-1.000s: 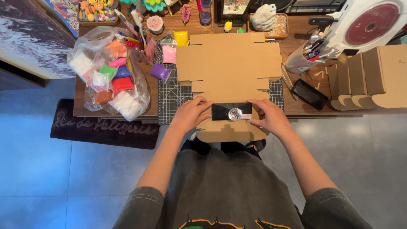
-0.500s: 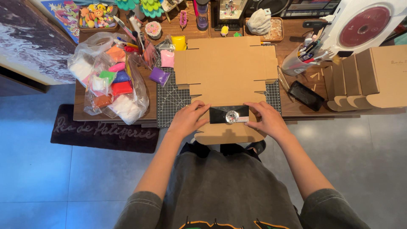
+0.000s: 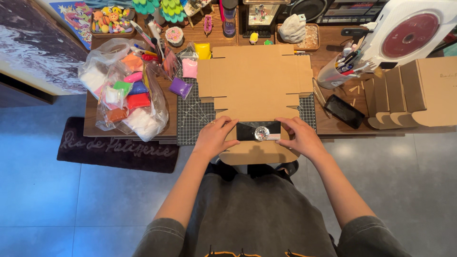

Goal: The person folds a flat cardboard mailer on a desk, pressing the side panels and bottom flaps into shape and forming the box. They then place a small item inside, close the lid flaps, and press the finished box flat on the desk.

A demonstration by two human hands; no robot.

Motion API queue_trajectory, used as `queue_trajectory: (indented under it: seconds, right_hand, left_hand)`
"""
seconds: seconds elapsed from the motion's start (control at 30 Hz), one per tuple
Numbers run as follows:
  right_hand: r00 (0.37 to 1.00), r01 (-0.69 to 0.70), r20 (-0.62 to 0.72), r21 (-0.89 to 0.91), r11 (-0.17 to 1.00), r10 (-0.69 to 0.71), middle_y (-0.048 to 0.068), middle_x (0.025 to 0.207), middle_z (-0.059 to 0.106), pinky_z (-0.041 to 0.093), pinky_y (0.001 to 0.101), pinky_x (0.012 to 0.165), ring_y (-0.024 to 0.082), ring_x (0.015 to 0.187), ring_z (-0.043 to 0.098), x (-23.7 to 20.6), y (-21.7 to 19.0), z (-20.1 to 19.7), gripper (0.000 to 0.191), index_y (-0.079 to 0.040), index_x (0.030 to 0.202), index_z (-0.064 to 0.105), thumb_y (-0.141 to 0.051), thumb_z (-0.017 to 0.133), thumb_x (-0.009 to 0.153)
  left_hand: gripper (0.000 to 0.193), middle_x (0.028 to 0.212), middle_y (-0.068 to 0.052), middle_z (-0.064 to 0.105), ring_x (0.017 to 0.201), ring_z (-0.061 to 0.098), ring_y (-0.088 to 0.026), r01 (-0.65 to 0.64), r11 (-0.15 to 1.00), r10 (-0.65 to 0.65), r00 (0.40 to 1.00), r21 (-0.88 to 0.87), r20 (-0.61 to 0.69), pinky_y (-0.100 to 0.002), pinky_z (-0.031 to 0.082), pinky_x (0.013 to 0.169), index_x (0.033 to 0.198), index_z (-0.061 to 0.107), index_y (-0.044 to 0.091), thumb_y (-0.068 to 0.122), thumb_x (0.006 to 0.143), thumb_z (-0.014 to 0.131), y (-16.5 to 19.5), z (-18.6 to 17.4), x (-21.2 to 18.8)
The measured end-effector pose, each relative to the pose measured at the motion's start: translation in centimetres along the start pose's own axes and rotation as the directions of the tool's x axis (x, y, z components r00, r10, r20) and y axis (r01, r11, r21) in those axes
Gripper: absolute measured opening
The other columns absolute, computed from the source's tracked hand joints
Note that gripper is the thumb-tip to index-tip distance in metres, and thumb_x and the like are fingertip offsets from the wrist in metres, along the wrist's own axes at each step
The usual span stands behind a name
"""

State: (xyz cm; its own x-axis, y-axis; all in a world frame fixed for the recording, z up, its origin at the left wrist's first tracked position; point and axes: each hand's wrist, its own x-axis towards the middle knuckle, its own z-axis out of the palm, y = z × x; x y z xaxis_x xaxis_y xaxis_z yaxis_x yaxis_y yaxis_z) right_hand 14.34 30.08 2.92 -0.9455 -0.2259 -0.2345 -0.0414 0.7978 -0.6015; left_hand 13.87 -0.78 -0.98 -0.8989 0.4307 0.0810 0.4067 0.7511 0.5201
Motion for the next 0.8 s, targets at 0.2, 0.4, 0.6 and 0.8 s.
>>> queue_trajectory:
  seconds: [0.2,0.4,0.6,0.8]
  right_hand:
    - [0.999,0.032,-0.015,0.011,0.999,-0.031,0.003,0.094,0.058,0.056,0.0335,0.08,0.018,0.083,0.061,0.0,0.4,-0.2,0.071,-0.023,0.137,0.063,-0.024,0.088,0.071]
    - [1.0,0.017,-0.006,0.001,1.0,-0.017,0.002,0.095,0.059,0.055,0.0335,0.08,0.018,0.083,0.061,0.2,0.6,0.0,0.072,-0.024,0.138,0.062,-0.025,0.088,0.071]
    - [0.999,0.032,-0.007,0.003,0.999,-0.032,0.003,0.095,0.058,0.055,0.0334,0.08,0.018,0.084,0.062,0.1,0.5,-0.1,0.073,-0.023,0.139,0.06,-0.025,0.087,0.072]
    - [1.0,0.0,0.017,-0.086,0.996,0.001,0.005,0.095,0.06,0.053,0.037,0.082,0.022,0.089,0.062,-0.1,-0.4,-0.7,0.09,-0.023,0.149,0.048,-0.027,0.089,0.069]
  left_hand:
    - [0.067,0.12,-0.002,0.06,0.106,0.065,-0.026,-0.018,0.999,0.018,1.0,0.031,-0.009,-0.042,0.055,0.087,0.133,0.063,0.015,0.043,0.076,0.084,0.1,0.1,0.4]
    - [0.066,0.12,-0.002,0.06,0.107,0.065,-0.025,-0.027,0.999,0.028,1.0,0.032,-0.013,-0.041,0.055,0.089,0.133,0.063,0.016,0.042,0.076,0.084,-0.1,0.1,0.3]
    - [0.065,0.118,-0.002,0.06,0.109,0.064,-0.024,-0.035,0.998,0.036,0.999,0.048,-0.028,-0.041,0.055,0.09,0.131,0.064,0.016,0.04,0.075,0.084,-0.2,0.3,0.5]
    - [0.064,0.117,-0.002,0.061,0.11,0.064,-0.025,-0.034,0.998,0.036,0.999,0.062,-0.033,-0.041,0.055,0.09,0.132,0.063,0.017,0.039,0.075,0.084,-0.2,0.6,0.4]
